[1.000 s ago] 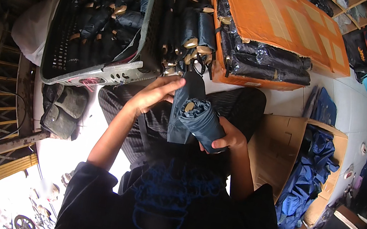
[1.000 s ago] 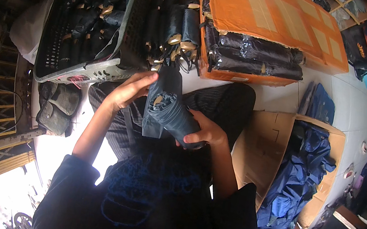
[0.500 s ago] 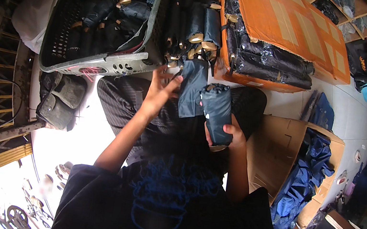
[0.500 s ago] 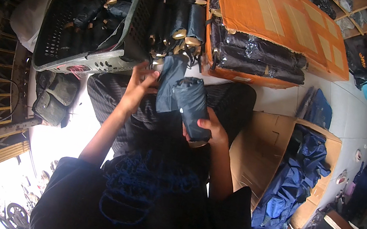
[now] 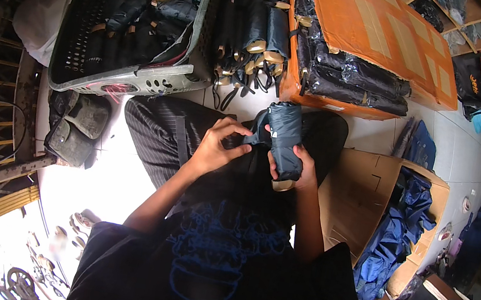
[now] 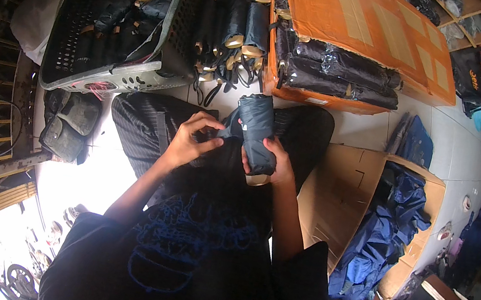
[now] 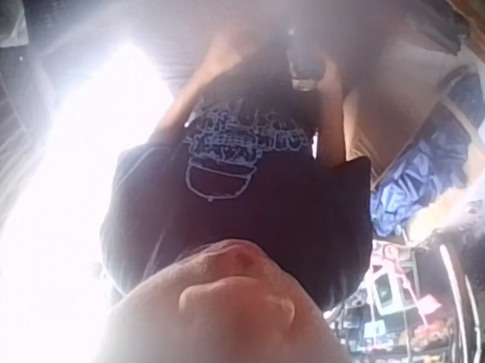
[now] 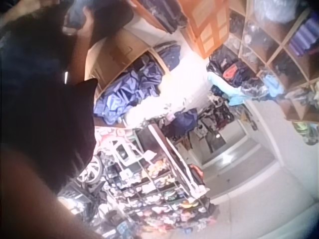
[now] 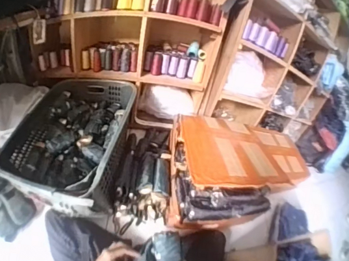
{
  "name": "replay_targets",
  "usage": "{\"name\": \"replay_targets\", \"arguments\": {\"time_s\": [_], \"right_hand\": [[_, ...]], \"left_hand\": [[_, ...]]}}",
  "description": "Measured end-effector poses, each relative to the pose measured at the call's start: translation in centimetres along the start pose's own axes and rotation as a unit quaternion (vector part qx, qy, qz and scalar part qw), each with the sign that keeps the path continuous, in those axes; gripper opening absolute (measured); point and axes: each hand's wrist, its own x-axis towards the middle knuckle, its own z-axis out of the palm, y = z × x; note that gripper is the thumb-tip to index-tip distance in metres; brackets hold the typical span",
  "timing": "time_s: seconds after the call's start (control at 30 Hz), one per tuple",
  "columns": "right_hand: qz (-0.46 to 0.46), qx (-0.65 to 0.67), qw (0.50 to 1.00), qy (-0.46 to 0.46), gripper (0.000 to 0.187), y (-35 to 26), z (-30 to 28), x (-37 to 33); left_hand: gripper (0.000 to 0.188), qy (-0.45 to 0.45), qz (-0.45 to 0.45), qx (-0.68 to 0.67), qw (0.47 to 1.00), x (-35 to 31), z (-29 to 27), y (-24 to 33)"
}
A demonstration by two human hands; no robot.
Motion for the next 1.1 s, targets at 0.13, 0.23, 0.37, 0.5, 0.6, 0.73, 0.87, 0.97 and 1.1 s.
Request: {"name": "replay_targets", "arguments": {"time_s": [0.13,0.23,0.37,0.5,0.6,0.73,0.87,0.97,1.1], "right_hand": [[0.008,0.026,0.999,0.023,0.064,0.6,-0.8,-0.1],[0.016,0.032,0.999,0.033,0.058,0.7,-0.2,-0.3],[0.024,-0.002,0.999,0.031,0.049,1.2,-0.6,0.0],[0.037,-0.008,0.999,0.025,0.045,1.2,-0.8,0.1],[0.053,-0.055,0.997,0.014,0.051,0.2,-0.2,-0.2],[0.036,-0.006,0.999,0.022,0.064,-0.3,-0.3,-2.2],[0.160,-0.094,0.981,-0.060,0.067,-1.3,-2.2,-5.1],[0.187,-0.148,0.971,0.033,0.063,-0.8,-1.8,-6.1],[0.142,-0.113,0.979,0.090,0.061,0.2,-2.9,-7.3]], "left_hand": [[0.034,-0.020,-0.044,-0.079,0.996,-0.2,0.3,-0.8],[0.034,-0.001,-0.055,-0.091,0.994,-0.7,0.4,-1.3],[0.030,0.015,-0.049,-0.069,0.996,-0.8,0.8,-0.7],[0.022,0.022,-0.038,-0.067,0.997,-0.9,0.8,-1.3],[0.014,0.058,0.024,0.040,0.997,-1.0,0.9,-1.3],[0.010,0.093,0.117,0.188,0.971,-0.3,1.4,-0.5],[0.013,0.069,0.147,0.170,0.972,-0.1,2.8,0.0],[0.014,0.041,0.120,0.122,0.984,-0.3,3.6,0.3],[0.010,0.063,0.049,0.061,0.995,-0.6,4.8,0.1]]}}
